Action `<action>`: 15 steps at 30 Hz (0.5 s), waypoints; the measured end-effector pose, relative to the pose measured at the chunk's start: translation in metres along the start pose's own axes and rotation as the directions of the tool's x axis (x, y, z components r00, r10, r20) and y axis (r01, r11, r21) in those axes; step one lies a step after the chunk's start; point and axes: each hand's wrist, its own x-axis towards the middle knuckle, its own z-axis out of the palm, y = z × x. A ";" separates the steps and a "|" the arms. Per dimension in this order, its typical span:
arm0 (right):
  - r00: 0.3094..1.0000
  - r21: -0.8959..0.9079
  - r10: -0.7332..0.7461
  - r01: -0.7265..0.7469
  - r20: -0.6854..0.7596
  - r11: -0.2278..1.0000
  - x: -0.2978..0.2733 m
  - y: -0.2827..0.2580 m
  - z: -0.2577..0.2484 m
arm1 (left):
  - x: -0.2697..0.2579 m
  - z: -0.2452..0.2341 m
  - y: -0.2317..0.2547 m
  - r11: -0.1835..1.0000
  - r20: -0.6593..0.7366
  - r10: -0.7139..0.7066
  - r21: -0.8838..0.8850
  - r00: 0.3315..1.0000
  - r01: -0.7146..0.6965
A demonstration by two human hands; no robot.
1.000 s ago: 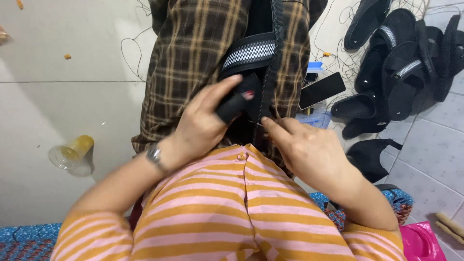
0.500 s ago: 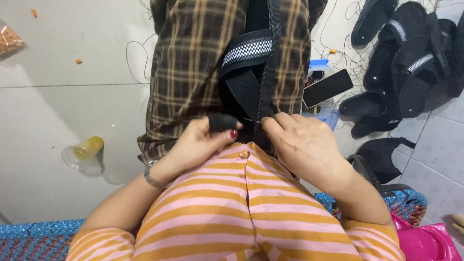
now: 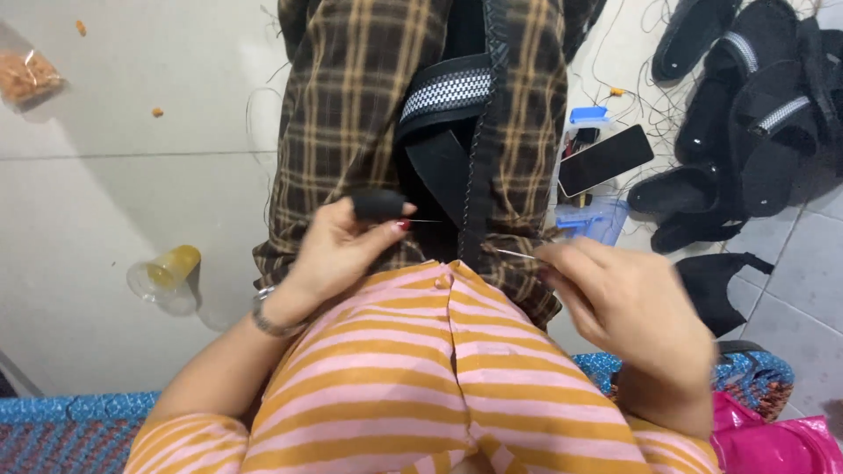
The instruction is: The person is hand-sewing a black sandal, pulling thread through the material to secure the straps or sole.
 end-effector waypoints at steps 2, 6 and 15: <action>0.995 0.132 -0.013 0.026 -0.096 0.991 0.012 0.000 0.018 | -0.003 -0.009 0.007 0.999 -0.021 -0.036 -0.032 0.999 0.035; 0.943 0.172 -0.096 0.157 -0.318 0.973 0.033 -0.006 0.040 | -0.006 -0.009 0.007 0.997 0.007 -0.048 -0.063 0.999 0.048; 0.931 0.717 -0.359 0.202 0.071 0.667 0.036 0.033 0.015 | -0.001 0.005 -0.007 0.996 -0.054 -0.021 0.090 0.998 0.025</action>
